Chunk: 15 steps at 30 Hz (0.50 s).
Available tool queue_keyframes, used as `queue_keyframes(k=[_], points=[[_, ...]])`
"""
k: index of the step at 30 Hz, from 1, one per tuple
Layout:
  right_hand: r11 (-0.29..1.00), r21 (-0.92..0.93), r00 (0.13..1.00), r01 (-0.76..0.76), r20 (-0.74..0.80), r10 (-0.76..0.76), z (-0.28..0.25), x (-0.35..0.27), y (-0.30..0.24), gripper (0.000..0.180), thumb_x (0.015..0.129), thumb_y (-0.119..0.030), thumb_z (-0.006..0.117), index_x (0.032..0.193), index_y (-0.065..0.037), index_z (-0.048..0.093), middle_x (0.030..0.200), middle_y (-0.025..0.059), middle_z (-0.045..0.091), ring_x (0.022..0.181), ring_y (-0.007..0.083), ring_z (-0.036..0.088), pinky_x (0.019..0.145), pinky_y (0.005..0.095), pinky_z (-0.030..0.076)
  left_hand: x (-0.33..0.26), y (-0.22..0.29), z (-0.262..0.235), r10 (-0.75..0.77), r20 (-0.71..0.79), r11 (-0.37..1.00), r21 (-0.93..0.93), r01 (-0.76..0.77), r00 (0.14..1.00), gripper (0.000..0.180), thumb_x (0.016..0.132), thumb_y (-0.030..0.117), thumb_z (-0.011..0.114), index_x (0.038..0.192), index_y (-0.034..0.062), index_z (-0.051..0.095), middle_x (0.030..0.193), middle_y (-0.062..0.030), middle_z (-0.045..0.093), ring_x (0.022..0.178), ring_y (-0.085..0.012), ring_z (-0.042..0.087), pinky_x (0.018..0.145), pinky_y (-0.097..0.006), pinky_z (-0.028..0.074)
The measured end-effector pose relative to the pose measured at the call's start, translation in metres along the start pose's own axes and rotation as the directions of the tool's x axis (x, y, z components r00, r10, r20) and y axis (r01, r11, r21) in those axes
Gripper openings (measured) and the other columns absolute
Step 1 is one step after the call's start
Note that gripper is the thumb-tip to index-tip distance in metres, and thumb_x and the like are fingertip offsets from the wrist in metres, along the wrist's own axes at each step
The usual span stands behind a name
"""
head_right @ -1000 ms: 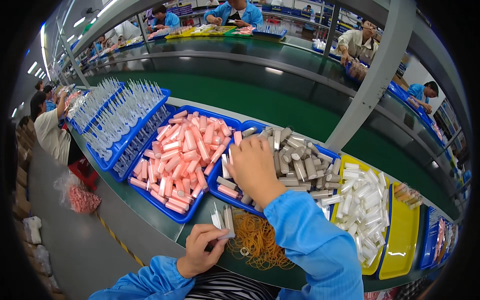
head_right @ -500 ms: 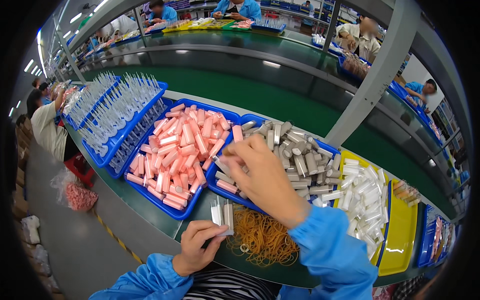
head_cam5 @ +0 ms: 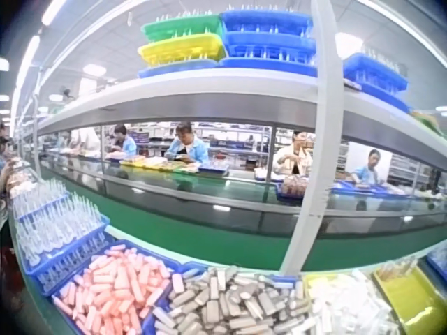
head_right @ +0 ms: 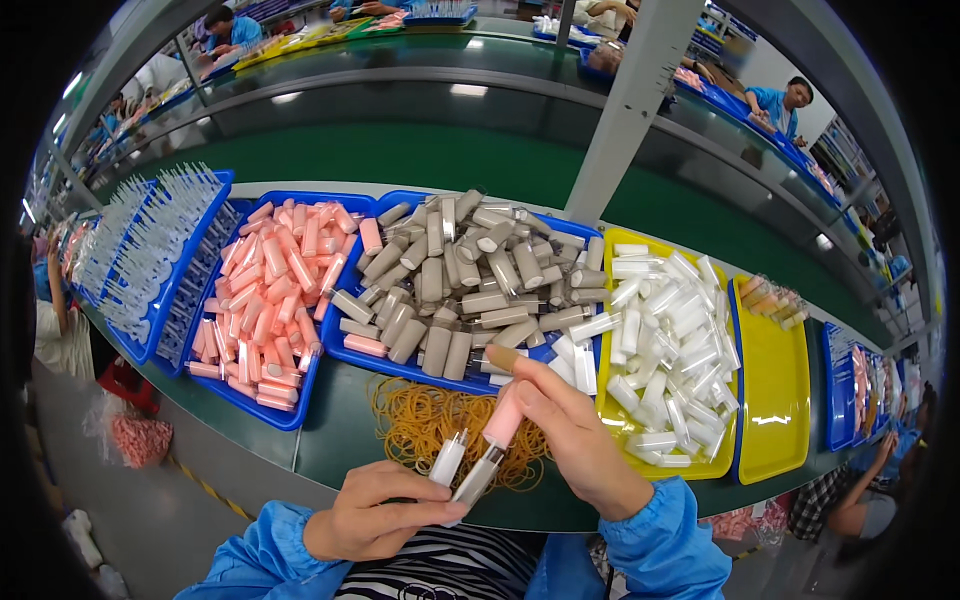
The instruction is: The person assembles small cylindrical objects by inserting white plastic rods into hollow pink and grey cylinders. They then secure the components with yellow rubber bands and place the finished units into a yellow tray. The process is repeated continuously throughout the clip.
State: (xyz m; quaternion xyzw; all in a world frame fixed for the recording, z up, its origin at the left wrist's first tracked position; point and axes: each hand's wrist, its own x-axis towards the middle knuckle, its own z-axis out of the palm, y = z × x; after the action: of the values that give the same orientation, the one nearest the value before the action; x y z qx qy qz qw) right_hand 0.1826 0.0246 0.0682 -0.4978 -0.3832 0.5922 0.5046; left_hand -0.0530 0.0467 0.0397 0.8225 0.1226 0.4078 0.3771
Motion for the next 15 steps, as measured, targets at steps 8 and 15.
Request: queue_keyframes(k=[8, 15], points=[[0.963, -0.261, 0.997, 0.070, 0.059, -0.056, -0.002, -0.014, -0.007, 0.048, 0.101, -0.024, 0.049, 0.141, 0.002, 0.046, 0.092, 0.0046, 0.056, 0.094, 0.0139, 0.053, 0.088, 0.0264, 0.043, 0.005, 0.002, 0.007, 0.013, 0.034, 0.999, 0.045, -0.015, 0.999, 0.042, 0.072, -0.001, 0.068, 0.112, 0.0090, 0.072, 0.105, -0.0048, 0.067, 0.074, -0.0205, 0.064, 0.062, -0.032, 0.050], [0.689, -0.525, 0.866, 0.500, 0.282, -0.413, 0.010, -0.031, 0.011, 0.044, 0.098, -0.016, 0.052, 0.140, -0.001, 0.049, 0.104, 0.0084, 0.059, 0.103, 0.0256, 0.053, 0.108, 0.0433, 0.030, 0.000, 0.000, 0.021, 0.004, -0.200, 0.990, 0.139, 0.025, 0.980, 0.038, 0.074, 0.000, 0.077, 0.110, 0.0068, 0.065, 0.110, -0.0108, 0.066, 0.083, -0.0261, 0.068, 0.074, -0.034, 0.055]])
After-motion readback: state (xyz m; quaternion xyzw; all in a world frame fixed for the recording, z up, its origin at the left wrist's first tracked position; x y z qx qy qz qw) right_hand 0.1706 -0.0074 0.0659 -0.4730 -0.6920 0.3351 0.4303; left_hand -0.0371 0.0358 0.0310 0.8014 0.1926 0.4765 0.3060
